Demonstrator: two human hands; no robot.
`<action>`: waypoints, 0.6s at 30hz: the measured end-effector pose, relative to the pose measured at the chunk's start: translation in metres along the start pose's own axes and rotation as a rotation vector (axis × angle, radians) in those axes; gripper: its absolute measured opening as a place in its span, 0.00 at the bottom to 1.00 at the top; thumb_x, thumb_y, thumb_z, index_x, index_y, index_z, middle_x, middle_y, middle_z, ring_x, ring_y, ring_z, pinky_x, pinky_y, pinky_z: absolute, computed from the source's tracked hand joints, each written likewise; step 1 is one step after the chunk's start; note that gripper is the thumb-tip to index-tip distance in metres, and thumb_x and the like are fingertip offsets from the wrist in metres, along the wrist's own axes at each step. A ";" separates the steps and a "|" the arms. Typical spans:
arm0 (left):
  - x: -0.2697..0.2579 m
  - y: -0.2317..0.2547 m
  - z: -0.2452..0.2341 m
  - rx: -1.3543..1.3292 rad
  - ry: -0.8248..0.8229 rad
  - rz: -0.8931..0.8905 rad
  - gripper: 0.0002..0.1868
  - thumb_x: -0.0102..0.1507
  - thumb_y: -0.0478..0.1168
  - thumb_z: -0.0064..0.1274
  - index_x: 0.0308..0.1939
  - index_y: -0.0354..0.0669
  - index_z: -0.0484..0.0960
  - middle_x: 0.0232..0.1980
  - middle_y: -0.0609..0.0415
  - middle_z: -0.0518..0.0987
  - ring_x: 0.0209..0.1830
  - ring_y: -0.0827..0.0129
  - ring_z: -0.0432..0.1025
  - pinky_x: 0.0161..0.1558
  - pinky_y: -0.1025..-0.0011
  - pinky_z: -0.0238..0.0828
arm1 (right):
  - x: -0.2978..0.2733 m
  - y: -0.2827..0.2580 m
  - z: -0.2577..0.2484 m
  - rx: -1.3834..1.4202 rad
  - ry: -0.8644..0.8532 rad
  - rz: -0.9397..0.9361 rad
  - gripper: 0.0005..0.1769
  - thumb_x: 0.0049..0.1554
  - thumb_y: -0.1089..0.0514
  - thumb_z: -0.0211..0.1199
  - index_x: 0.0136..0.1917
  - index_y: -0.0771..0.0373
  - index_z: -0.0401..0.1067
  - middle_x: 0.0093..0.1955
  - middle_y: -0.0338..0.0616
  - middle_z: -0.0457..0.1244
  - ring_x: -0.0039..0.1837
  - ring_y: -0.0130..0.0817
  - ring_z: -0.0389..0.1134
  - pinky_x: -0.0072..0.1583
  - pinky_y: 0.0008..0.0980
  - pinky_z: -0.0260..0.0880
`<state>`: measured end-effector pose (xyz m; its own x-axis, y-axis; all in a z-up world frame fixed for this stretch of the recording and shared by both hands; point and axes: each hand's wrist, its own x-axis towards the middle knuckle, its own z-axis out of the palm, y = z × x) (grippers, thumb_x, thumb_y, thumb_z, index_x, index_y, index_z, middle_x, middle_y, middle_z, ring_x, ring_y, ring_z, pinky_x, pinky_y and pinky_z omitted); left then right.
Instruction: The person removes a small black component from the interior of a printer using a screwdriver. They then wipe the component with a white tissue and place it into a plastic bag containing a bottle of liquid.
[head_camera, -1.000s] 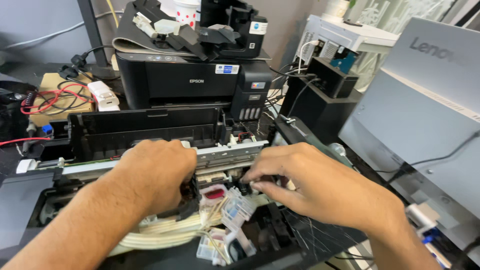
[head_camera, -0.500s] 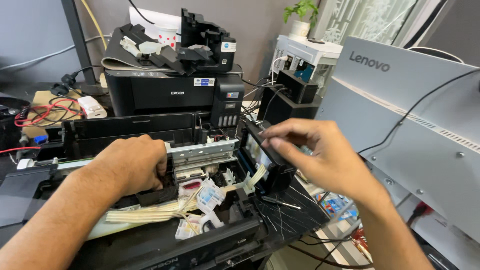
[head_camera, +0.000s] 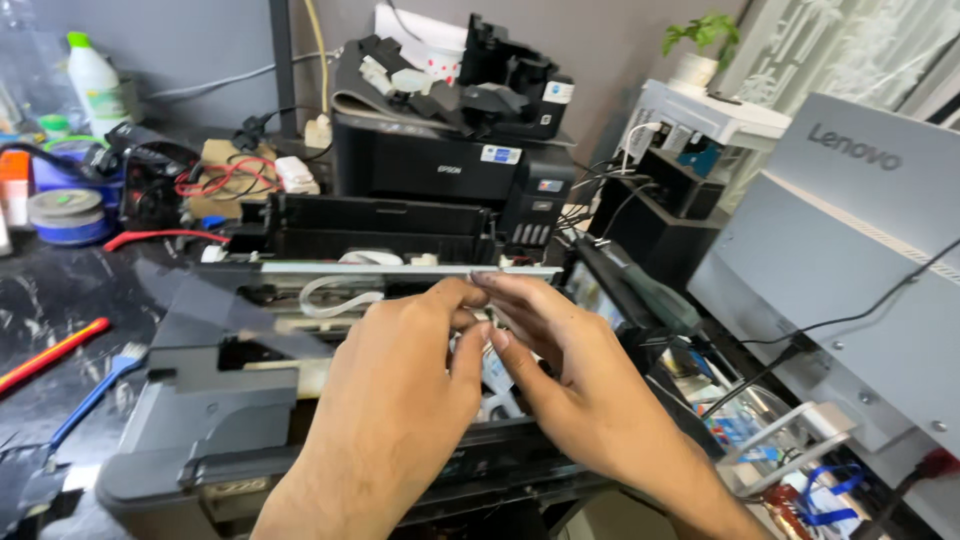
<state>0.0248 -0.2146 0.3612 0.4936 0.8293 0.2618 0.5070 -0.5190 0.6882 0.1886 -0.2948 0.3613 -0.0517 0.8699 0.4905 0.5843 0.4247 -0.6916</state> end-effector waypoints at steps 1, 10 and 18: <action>-0.004 -0.008 -0.001 -0.001 0.000 -0.009 0.22 0.71 0.48 0.52 0.69 0.61 0.87 0.57 0.67 0.96 0.62 0.50 0.83 0.60 0.48 0.78 | 0.001 -0.007 0.008 0.004 -0.008 0.003 0.28 0.73 0.54 0.55 0.82 0.68 0.66 0.83 0.55 0.68 0.86 0.41 0.70 0.85 0.39 0.69; -0.053 -0.066 -0.036 -0.194 0.316 0.085 0.14 0.68 0.44 0.58 0.55 0.57 0.94 0.49 0.69 0.98 0.34 0.70 0.87 0.40 0.65 0.82 | 0.009 -0.040 0.078 0.126 0.030 0.070 0.30 0.69 0.52 0.63 0.81 0.63 0.69 0.82 0.48 0.71 0.82 0.40 0.76 0.80 0.39 0.79; -0.106 -0.172 -0.118 0.044 0.708 -0.207 0.10 0.71 0.38 0.62 0.52 0.54 0.96 0.49 0.65 0.94 0.39 0.72 0.85 0.53 0.67 0.75 | 0.020 -0.094 0.157 -0.112 0.040 -0.333 0.04 0.68 0.62 0.66 0.53 0.62 0.81 0.53 0.42 0.79 0.56 0.33 0.84 0.64 0.31 0.83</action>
<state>-0.1981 -0.1887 0.2946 -0.1814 0.8385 0.5137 0.5754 -0.3332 0.7470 0.0055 -0.2785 0.3533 -0.2236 0.6771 0.7011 0.6262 0.6510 -0.4291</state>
